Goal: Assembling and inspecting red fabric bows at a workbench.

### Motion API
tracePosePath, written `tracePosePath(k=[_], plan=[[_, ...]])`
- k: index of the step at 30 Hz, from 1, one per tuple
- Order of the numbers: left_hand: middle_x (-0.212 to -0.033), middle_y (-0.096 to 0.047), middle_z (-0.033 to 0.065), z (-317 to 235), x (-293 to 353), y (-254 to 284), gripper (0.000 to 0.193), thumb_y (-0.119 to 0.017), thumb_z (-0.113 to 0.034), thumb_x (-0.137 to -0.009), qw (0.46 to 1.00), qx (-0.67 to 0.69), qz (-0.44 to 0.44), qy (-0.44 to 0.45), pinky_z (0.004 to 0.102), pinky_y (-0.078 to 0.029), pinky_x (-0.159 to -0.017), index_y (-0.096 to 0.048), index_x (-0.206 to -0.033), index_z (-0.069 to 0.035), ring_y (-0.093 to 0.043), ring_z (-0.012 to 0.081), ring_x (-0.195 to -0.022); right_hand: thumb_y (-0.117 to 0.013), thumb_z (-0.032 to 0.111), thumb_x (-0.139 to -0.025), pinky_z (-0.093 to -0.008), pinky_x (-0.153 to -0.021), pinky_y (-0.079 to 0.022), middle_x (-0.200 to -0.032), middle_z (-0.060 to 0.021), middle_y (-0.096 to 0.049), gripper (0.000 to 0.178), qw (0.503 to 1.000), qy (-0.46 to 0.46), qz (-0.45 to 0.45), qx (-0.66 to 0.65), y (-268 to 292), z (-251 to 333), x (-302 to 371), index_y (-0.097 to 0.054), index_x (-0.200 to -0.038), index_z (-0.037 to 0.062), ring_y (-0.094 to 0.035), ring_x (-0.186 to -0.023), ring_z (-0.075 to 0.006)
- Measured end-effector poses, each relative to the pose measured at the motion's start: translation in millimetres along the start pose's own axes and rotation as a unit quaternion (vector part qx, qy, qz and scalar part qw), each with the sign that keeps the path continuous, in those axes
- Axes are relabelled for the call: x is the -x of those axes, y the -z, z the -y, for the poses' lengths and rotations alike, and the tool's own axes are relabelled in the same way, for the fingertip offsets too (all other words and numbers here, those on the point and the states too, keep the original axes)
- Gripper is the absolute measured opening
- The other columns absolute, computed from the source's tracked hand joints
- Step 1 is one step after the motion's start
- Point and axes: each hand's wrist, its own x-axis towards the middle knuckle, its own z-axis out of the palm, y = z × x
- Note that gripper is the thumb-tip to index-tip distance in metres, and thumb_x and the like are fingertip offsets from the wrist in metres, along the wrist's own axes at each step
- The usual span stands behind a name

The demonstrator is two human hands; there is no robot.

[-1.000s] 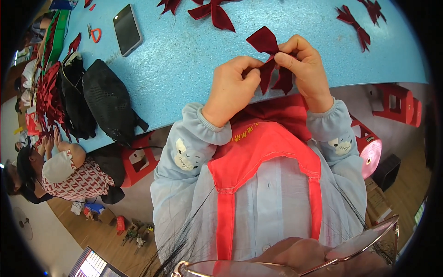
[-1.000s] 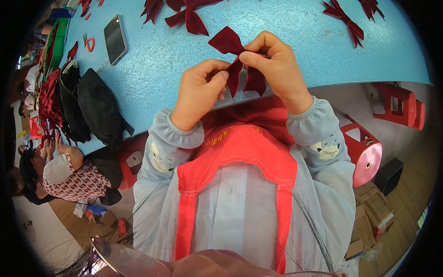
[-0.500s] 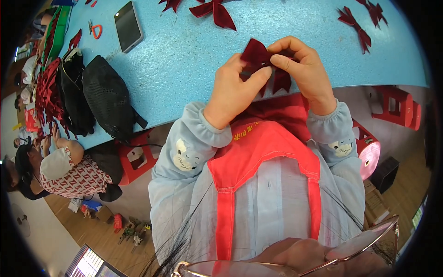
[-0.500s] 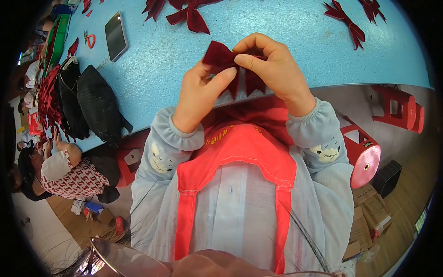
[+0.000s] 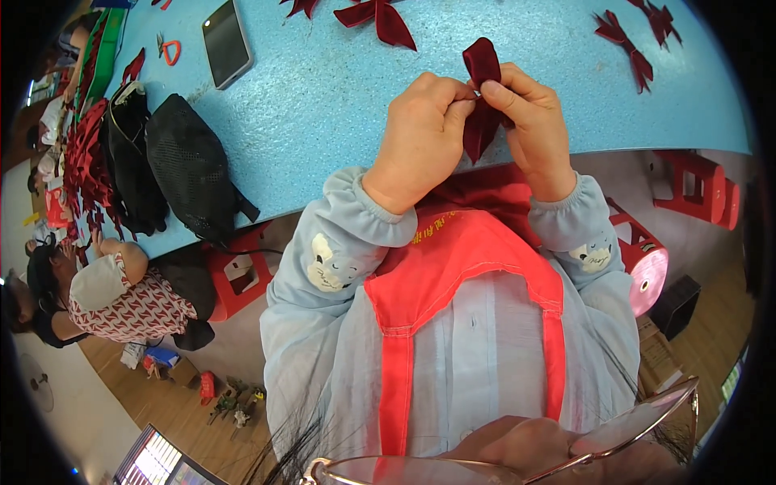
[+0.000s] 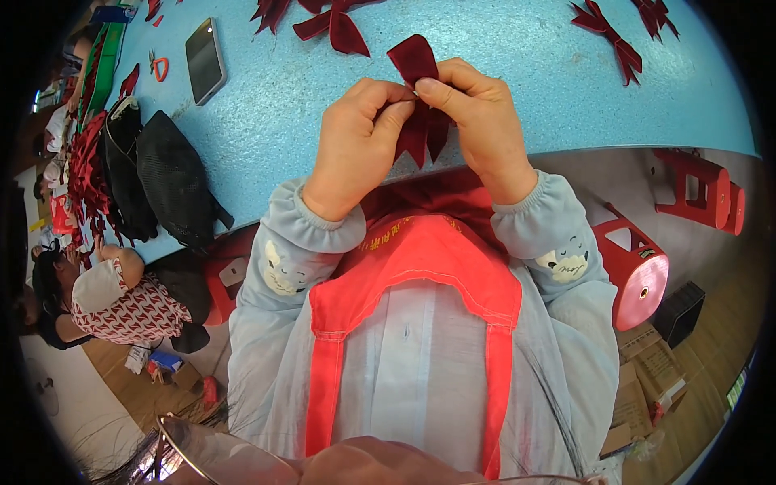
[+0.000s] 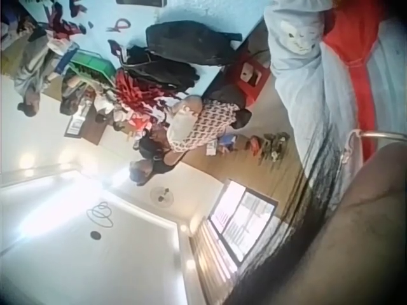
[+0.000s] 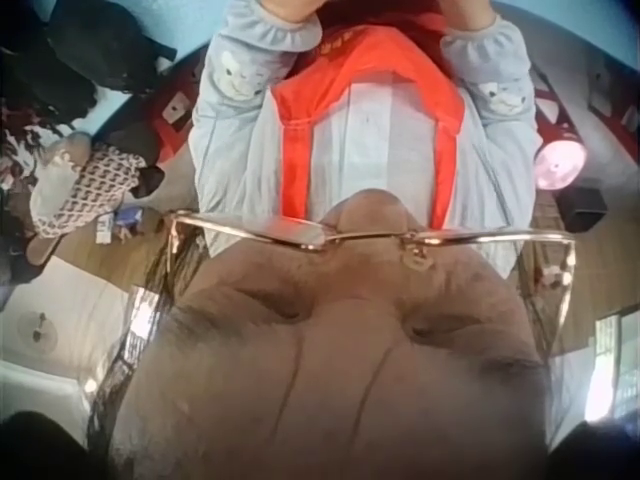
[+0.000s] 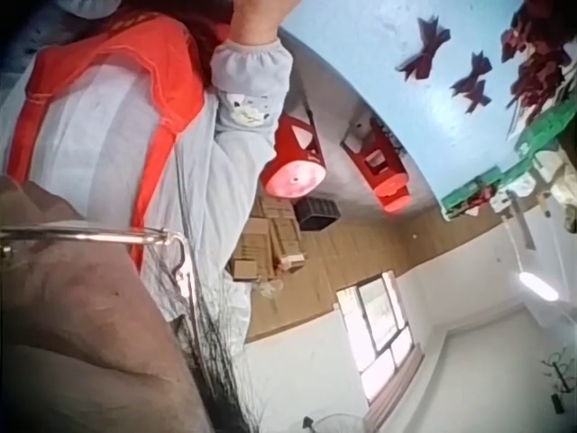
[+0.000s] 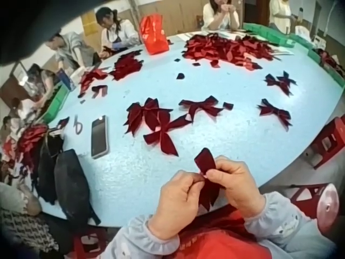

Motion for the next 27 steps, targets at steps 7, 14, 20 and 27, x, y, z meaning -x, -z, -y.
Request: tracePosePath(k=[7,14,20,27], plan=[[-0.072,-0.061,0.0122,17,5,0,0.020,-0.057,-0.016,-0.083,0.969,0.164,0.099,0.155,0.0345,-0.046,-0.060,-0.061,-0.084,0.003,-0.059,0.0212,-0.068,-0.061,0.009,-0.084,-0.0211,-0.072,-0.042,-0.087,0.0003,-0.059,0.018,0.980,-0.134,0.014,-0.149,2,6,-4,-0.062,-0.098,-0.0005,-0.052,-0.079,-0.0070],[-0.071,-0.062,0.0136,14,3,25,0.025,-0.057,-0.019,-0.084,0.894,0.132,0.232,0.359,0.0373,-0.045,-0.051,-0.058,-0.078,0.005,-0.059,0.0253,-0.056,-0.062,0.011,-0.083,-0.0215,-0.067,-0.043,-0.089,-0.0010,-0.061,0.023,0.984,-0.028,0.030,0.172,15,17,-21,-0.061,-0.104,0.0023,-0.053,-0.075,-0.0098],[-0.076,-0.061,0.0193,7,39,41,0.022,-0.055,-0.017,-0.084,0.949,-0.290,0.122,0.031,0.0438,-0.045,-0.050,-0.056,-0.072,0.001,-0.057,0.0377,-0.057,-0.061,0.007,-0.082,-0.0238,-0.065,-0.045,-0.090,-0.0051,-0.060,0.020,0.911,0.102,0.021,0.399,33,21,-2,-0.061,-0.102,0.0033,-0.055,-0.077,-0.0127],[-0.077,-0.061,0.0202,16,51,70,0.017,-0.054,-0.015,-0.084,0.933,-0.347,0.059,0.077,0.0453,-0.046,-0.054,-0.054,-0.075,-0.001,-0.058,0.0399,-0.063,-0.060,0.006,-0.082,-0.0284,-0.068,-0.046,-0.090,-0.0085,-0.059,0.015,0.882,0.194,0.101,0.417,24,10,18,-0.061,-0.097,0.0033,-0.058,-0.081,-0.0204]])
